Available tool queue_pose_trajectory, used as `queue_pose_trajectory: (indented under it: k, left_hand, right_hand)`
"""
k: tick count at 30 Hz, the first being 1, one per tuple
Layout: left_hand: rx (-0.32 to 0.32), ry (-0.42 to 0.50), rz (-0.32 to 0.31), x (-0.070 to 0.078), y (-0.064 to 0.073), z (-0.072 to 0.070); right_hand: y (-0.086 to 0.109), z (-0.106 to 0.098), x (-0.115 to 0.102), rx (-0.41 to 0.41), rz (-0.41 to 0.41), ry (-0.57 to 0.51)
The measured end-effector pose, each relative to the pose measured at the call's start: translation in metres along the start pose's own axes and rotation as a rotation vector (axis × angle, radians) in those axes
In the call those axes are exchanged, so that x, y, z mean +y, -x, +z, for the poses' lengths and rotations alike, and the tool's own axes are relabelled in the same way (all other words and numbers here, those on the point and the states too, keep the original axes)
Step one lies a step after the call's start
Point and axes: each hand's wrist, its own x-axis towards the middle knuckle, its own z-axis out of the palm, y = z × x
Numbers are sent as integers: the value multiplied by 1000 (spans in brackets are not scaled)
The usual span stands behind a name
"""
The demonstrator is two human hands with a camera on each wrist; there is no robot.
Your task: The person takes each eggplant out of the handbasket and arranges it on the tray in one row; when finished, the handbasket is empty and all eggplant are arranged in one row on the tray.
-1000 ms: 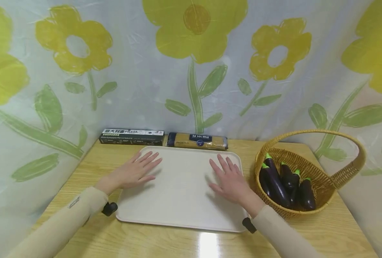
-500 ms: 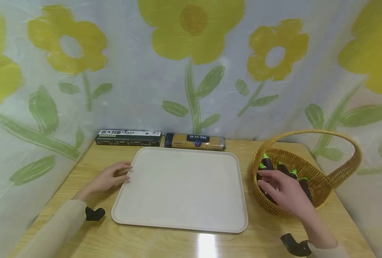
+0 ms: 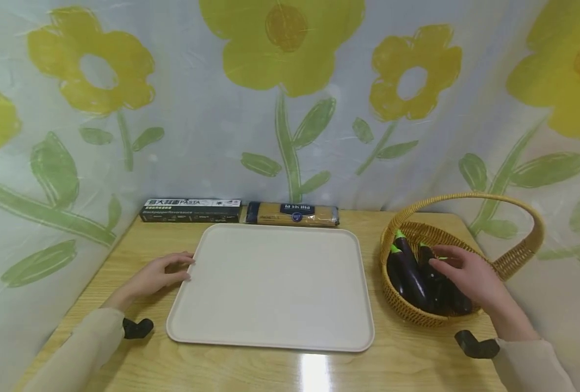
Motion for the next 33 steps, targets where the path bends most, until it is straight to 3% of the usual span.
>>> queue_pose_trajectory:
  k: [11,33]
  left_hand:
    - [-31,45,-14,-3,1,-4]
    - [-1,-24,5,0,1,-2]
  right_hand:
    - [-10,14,-7,-14,-73,78]
    - [-13,32,-17,-101,-203,241]
